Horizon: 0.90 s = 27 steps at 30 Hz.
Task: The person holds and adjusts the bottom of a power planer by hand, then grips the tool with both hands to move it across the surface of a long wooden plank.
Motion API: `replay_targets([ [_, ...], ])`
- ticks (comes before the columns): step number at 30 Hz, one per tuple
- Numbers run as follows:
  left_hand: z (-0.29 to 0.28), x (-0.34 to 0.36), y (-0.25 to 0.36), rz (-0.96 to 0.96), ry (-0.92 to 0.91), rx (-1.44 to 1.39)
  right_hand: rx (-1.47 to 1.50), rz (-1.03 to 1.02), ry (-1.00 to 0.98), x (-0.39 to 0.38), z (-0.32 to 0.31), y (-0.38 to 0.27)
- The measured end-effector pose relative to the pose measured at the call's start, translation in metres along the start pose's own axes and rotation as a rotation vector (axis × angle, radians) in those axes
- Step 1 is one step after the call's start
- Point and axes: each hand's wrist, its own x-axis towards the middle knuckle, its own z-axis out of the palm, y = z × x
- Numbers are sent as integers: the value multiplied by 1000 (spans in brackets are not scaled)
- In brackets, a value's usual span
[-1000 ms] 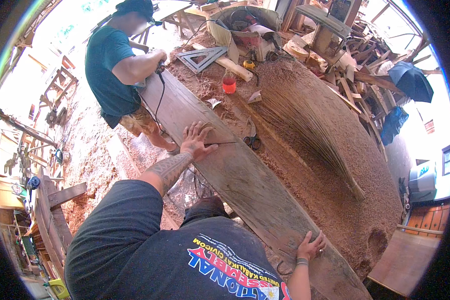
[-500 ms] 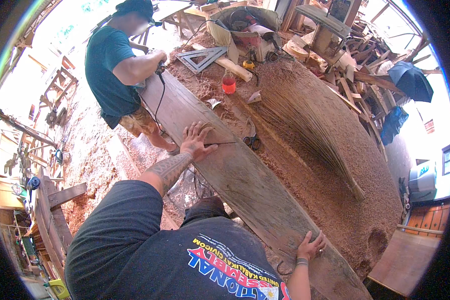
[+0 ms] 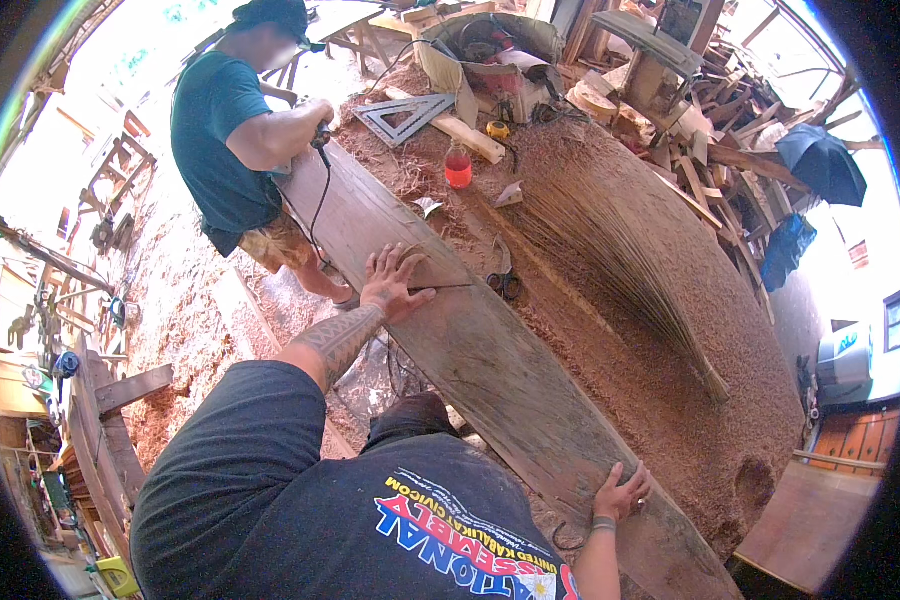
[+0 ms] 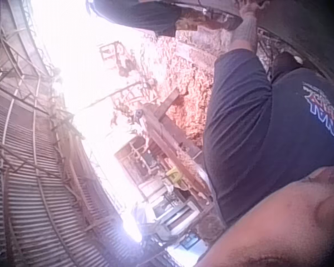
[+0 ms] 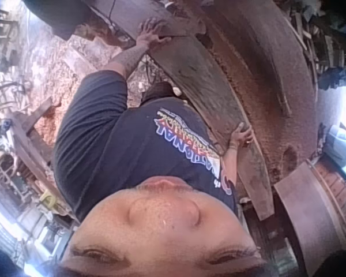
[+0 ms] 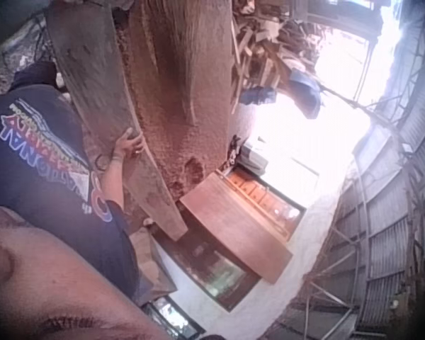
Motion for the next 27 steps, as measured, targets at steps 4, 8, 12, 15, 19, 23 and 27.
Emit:
replay_targets([
  [4,0,0,1,-3,-8,2,-52,12,-12,0,-2,-2],
  [8,0,0,0,-1,-8,-6,-62,9,-5,-1,-2,-3],
  [12,2,0,0,-3,2,-7,-28,14,-8,-1,-4,-4],
  [15,5,1,-1,1,28,-8,-37,7,1,-1,-4,-5],
  [19,6,1,-3,5,38,-6,-41,1,12,-2,-4,-6],
  [23,8,1,-4,11,50,-2,-19,-7,16,-2,-4,-6],
  [27,9,1,-4,10,49,-2,-48,0,9,-1,-4,-6],
])
